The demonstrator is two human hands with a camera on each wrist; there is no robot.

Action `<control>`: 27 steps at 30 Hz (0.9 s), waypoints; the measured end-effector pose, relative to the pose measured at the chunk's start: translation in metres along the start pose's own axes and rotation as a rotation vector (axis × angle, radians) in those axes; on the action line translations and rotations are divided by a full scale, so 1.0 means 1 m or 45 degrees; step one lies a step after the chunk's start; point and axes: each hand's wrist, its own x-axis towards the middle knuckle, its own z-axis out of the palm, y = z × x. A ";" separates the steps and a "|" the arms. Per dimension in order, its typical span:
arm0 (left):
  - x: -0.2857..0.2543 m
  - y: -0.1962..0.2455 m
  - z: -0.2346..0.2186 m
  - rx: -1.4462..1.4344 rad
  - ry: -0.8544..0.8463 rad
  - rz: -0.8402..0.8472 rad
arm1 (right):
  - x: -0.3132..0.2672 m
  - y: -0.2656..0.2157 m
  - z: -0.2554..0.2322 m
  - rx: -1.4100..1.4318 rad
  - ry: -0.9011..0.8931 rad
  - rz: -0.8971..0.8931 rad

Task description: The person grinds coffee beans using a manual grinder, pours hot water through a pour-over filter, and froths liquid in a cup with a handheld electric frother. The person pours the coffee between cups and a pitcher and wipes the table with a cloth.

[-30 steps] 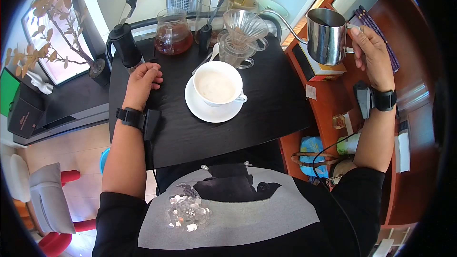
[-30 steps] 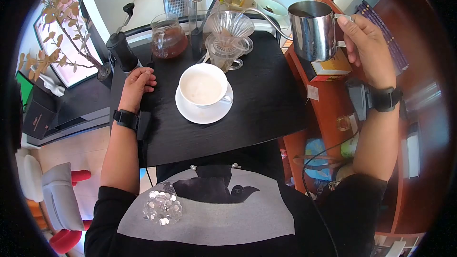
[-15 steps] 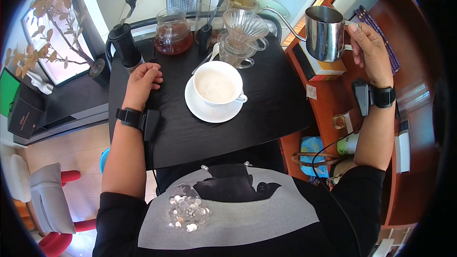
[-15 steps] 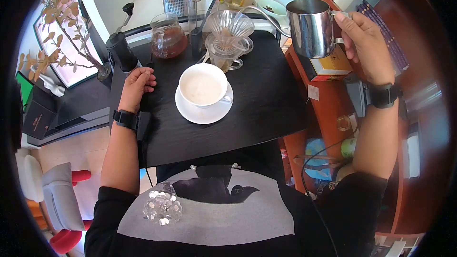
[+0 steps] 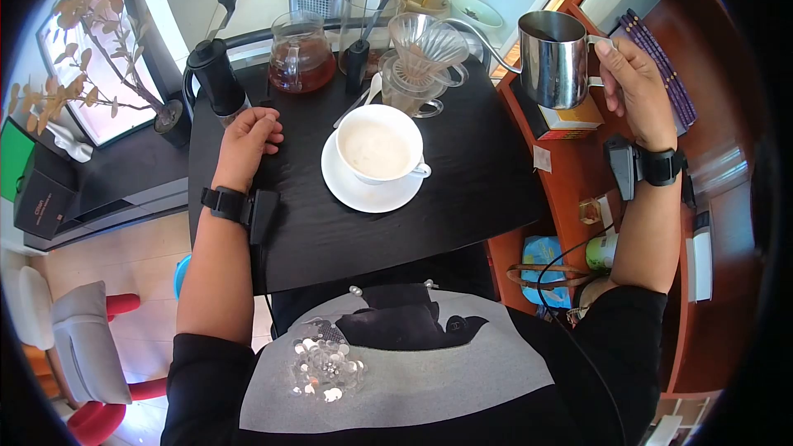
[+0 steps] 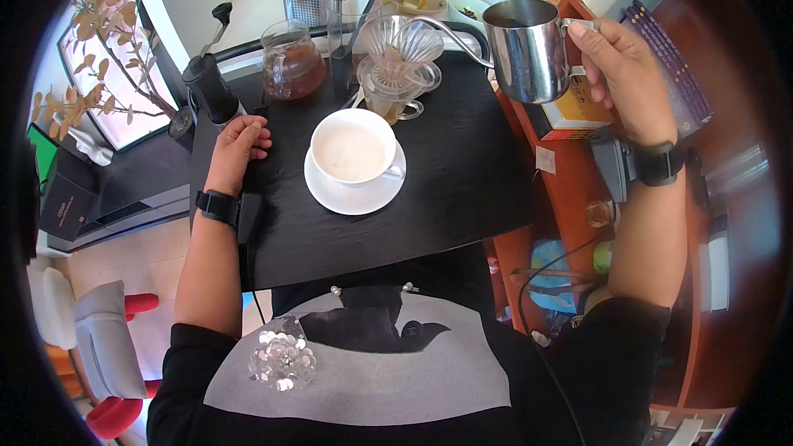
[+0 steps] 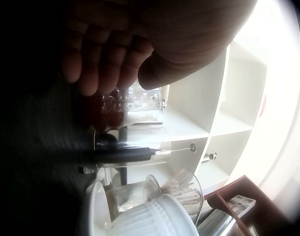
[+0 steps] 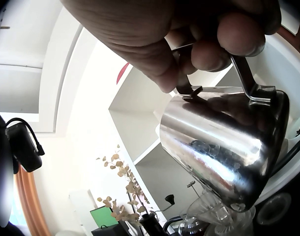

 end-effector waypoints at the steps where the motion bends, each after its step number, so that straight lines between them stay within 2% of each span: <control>1: 0.000 0.000 0.000 -0.016 0.003 0.005 | 0.000 0.000 0.001 0.001 0.000 0.000; 27: 0.000 0.000 0.001 0.035 -0.011 0.005 | 0.001 0.008 0.002 -0.070 -0.022 0.018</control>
